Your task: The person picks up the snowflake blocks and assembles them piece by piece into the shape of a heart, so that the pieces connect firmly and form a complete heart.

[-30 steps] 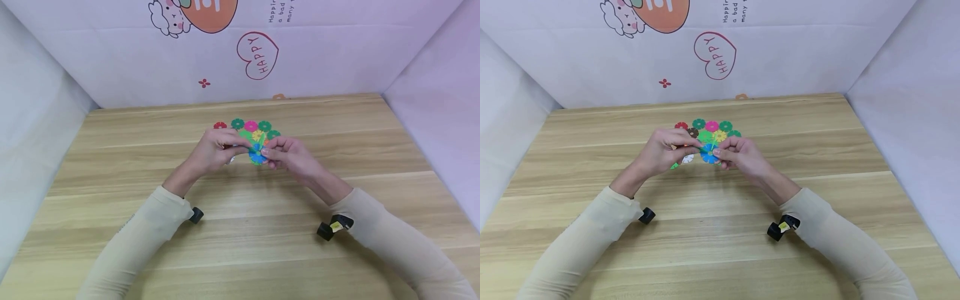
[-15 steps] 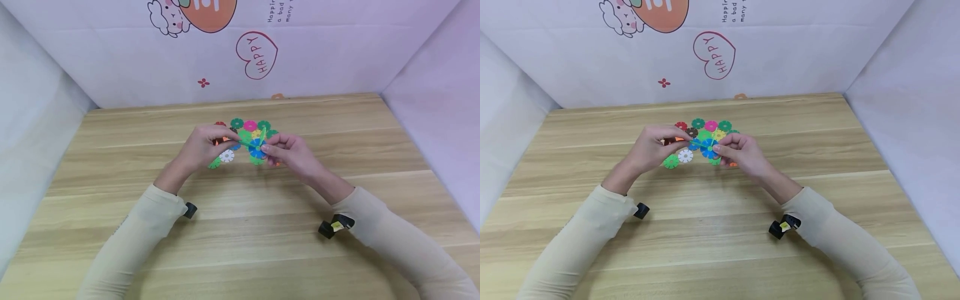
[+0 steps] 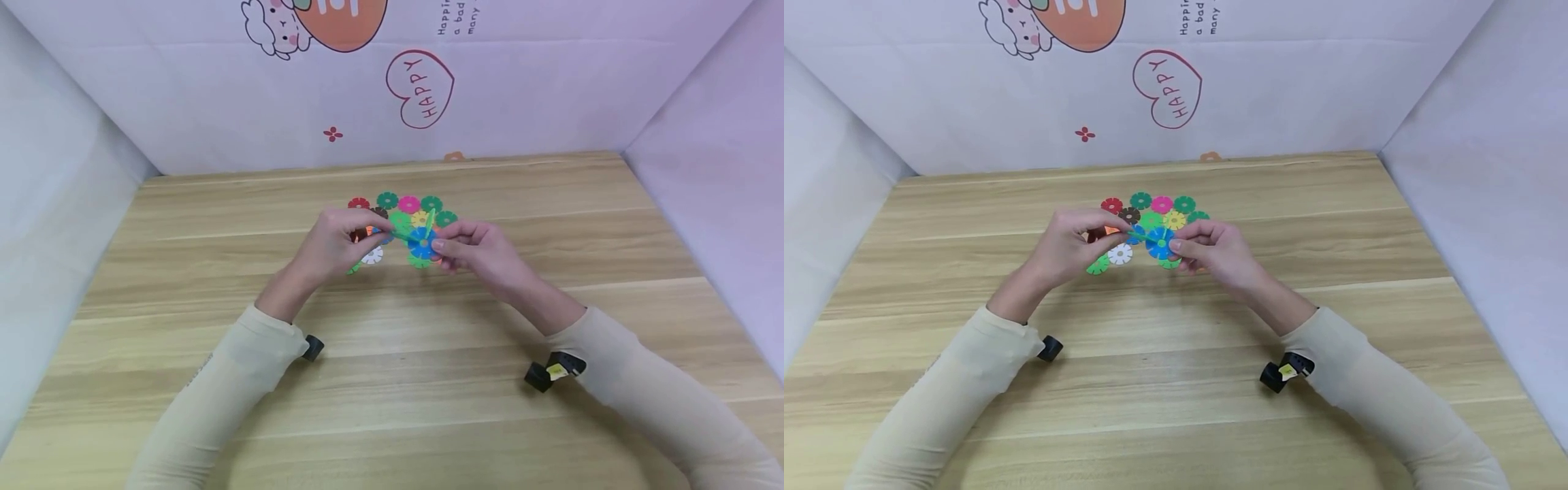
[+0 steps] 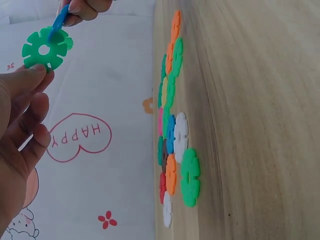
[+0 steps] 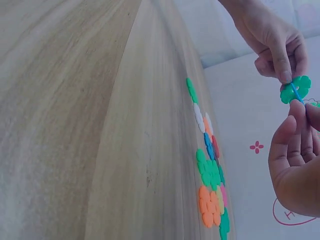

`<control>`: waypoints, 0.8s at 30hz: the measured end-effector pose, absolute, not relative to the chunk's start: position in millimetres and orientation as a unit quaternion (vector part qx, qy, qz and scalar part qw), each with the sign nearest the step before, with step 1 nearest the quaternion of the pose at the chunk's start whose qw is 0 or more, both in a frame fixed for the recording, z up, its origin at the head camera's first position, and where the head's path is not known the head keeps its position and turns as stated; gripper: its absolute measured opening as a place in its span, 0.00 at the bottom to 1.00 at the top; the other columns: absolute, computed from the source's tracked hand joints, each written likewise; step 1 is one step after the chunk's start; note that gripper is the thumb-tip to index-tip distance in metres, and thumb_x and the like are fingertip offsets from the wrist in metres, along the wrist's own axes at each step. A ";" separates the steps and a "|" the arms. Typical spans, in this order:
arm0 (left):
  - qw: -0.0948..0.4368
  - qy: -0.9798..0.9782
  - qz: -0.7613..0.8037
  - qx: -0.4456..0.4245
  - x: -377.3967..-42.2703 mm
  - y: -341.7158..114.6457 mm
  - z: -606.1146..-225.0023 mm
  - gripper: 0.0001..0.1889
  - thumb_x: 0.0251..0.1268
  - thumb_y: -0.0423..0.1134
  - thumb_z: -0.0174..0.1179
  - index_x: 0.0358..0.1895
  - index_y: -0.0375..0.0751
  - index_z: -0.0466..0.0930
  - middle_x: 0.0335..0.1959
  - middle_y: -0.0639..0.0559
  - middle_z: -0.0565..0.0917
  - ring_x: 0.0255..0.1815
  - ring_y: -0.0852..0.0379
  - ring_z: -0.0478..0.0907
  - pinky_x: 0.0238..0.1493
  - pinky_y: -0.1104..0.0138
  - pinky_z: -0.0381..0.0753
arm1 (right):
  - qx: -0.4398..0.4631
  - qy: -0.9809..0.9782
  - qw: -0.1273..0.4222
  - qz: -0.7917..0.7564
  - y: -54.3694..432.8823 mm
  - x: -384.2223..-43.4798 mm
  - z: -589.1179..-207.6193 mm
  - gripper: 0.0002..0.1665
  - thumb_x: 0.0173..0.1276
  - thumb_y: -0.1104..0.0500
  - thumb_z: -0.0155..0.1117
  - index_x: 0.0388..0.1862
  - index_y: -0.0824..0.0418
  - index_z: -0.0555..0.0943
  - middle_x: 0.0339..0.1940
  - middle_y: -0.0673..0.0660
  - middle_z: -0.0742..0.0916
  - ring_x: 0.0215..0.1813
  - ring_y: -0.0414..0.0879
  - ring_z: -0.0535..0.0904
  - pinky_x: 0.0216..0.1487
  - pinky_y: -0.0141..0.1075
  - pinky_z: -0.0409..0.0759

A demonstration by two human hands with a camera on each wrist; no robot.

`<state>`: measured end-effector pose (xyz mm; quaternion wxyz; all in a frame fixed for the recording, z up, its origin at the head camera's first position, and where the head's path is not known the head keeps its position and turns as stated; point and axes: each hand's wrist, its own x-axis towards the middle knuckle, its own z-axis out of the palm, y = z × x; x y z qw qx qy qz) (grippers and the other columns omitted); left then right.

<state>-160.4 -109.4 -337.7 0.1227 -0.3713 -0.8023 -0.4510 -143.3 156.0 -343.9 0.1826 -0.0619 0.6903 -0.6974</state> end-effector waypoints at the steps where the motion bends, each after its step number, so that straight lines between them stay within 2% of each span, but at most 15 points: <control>1: 0.121 -0.802 -0.450 -0.374 -159.9 -109.2 -337.7 0.08 0.58 0.25 0.75 0.41 0.31 0.91 0.34 0.45 0.91 0.24 0.57 0.76 0.28 0.72 0.77 | -0.064 0.693 0.184 -0.694 156.5 -143.4 -343.9 0.07 0.77 0.68 0.63 0.41 0.59 0.85 0.30 0.51 0.90 0.31 0.42 0.84 0.40 0.32 0.87; 8: 0.132 -0.794 -0.449 -0.387 -159.9 -105.2 -337.7 0.06 0.58 0.25 0.75 0.39 0.32 0.91 0.33 0.45 0.91 0.25 0.58 0.78 0.29 0.72 0.78 | -0.072 0.702 0.196 -0.681 156.2 -144.6 -346.1 0.03 0.78 0.67 0.61 0.45 0.65 0.82 0.33 0.53 0.91 0.33 0.43 0.84 0.41 0.32 0.87; 14: 0.152 -0.789 -0.450 -0.389 -161.4 -99.2 -341.4 0.07 0.58 0.23 0.74 0.39 0.30 0.91 0.34 0.43 0.91 0.27 0.55 0.83 0.31 0.72 0.81 | -0.071 0.707 0.193 -0.677 153.4 -146.9 -347.2 0.06 0.80 0.67 0.59 0.49 0.70 0.78 0.33 0.53 0.87 0.32 0.40 0.80 0.38 0.28 0.83; 19: 0.151 -0.795 -0.452 -0.376 -161.6 -98.6 -342.1 0.06 0.58 0.23 0.74 0.39 0.31 0.91 0.33 0.43 0.91 0.25 0.56 0.81 0.29 0.73 0.79 | -0.072 0.715 0.194 -0.668 152.4 -149.9 -347.3 0.07 0.80 0.67 0.59 0.49 0.71 0.78 0.31 0.50 0.87 0.32 0.40 0.78 0.37 0.27 0.82; 24: 0.125 -0.798 -0.478 -0.344 -161.3 -103.3 -341.5 0.07 0.58 0.23 0.75 0.40 0.32 0.92 0.33 0.43 0.91 0.24 0.54 0.77 0.28 0.74 0.75 | -0.082 0.733 0.197 -0.646 155.0 -152.7 -348.4 0.09 0.78 0.64 0.63 0.50 0.70 0.81 0.34 0.54 0.89 0.33 0.45 0.81 0.41 0.32 0.85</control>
